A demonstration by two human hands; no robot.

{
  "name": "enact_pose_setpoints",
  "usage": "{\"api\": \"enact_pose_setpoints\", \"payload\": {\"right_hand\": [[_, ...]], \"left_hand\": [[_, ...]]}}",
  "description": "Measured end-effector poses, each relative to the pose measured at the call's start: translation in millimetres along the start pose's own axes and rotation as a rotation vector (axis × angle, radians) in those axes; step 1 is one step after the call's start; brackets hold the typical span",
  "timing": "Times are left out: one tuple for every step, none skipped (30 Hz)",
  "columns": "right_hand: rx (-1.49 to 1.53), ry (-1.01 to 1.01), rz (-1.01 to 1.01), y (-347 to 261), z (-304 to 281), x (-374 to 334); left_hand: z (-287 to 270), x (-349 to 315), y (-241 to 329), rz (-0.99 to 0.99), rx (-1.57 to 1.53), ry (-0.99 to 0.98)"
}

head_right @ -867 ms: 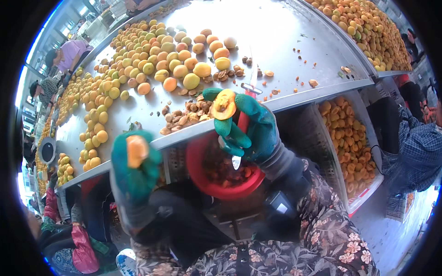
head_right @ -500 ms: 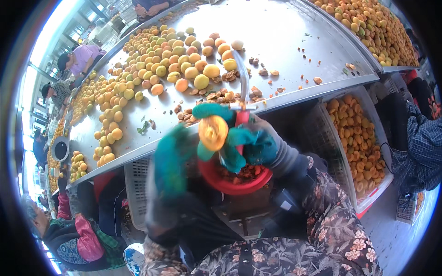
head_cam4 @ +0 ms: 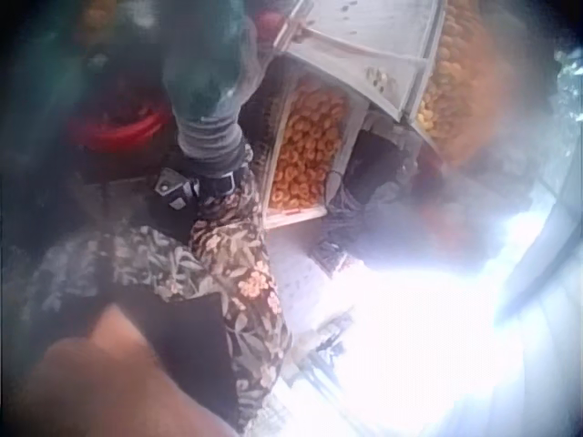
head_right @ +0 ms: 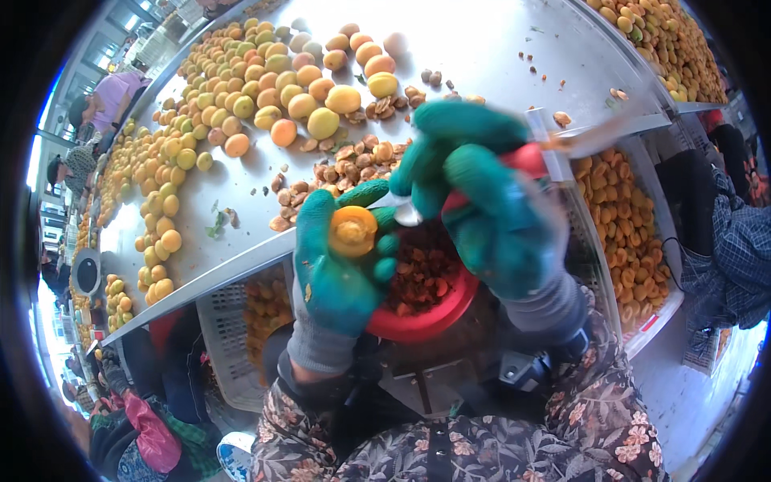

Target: The person picks up an apricot from the table, cuts it open using a handheld pitting tool, and removes the pit. They drop the pit into a red bowl and place the pitted apricot into a white crate below the table, repeating the process.

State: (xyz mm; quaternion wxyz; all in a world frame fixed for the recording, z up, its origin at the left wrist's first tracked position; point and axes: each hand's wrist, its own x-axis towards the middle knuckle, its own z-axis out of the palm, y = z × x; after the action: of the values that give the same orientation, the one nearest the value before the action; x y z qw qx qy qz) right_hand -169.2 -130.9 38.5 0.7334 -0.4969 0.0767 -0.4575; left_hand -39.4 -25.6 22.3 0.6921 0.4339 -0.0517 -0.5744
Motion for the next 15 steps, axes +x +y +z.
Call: {"api": "enact_pose_setpoints", "payload": {"right_hand": [[0.079, 0.012, -0.114, -3.0, 3.4, 4.8], [0.075, 0.021, -0.102, -2.1, 9.4, 3.9], [0.087, 0.052, -0.052, -2.0, 16.5, 0.1], [0.100, 0.082, -0.009, -1.9, 20.8, -2.0], [0.099, 0.089, -0.007, 2.4, 19.0, 0.0], [0.062, -0.059, -0.030, 8.1, 15.7, 3.6], [0.028, -0.213, -0.051, 11.4, 14.1, 6.2], [-0.045, -0.224, -0.044, 9.1, 13.9, 5.9], [-0.045, -0.228, -0.043, 4.8, 14.9, 4.2], [-0.150, -0.242, 0.010, 2.0, 15.7, 0.8], [-0.257, -0.256, 0.061, 0.4, 15.2, -1.1], [-0.529, -0.343, -0.095, 1.2, 11.2, 4.2], [-0.526, -0.347, -0.096, -1.3, 12.9, 3.4], [-0.705, -0.334, -0.144, -5.4, 16.2, 1.7], [-0.885, -0.319, -0.193, -8.1, 18.3, -0.5]], "left_hand": [[2.7, -0.7, 2.9, -0.014, -0.010, -0.004], [1.6, -1.0, 5.3, -0.038, -0.017, -0.038], [-2.4, -0.4, 6.4, -0.061, -0.024, -0.073], [-14.2, -0.7, 6.7, -0.095, -0.151, -0.217], [-16.0, 0.5, 6.6, -0.102, -0.151, -0.215], [-19.7, -2.7, 6.3, -0.101, -0.147, -0.217], [-21.4, -3.9, 6.1, -0.091, -0.145, -0.215], [-22.3, -4.7, 6.0, -0.080, -0.143, -0.215], [-24.5, -6.8, 7.2, -0.068, -0.141, -0.216], [-26.0, -6.4, 6.4, -0.054, -0.139, -0.212], [-27.8, -5.6, 6.6, -0.039, -0.138, -0.209], [-30.1, -8.1, 5.1, -0.023, -0.136, -0.207], [-30.8, -9.4, 5.6, -0.011, -0.132, -0.206], [-31.8, -10.8, 6.3, 0.001, -0.127, -0.205], [-32.3, -12.3, 6.3, 0.013, -0.123, -0.205]]}}
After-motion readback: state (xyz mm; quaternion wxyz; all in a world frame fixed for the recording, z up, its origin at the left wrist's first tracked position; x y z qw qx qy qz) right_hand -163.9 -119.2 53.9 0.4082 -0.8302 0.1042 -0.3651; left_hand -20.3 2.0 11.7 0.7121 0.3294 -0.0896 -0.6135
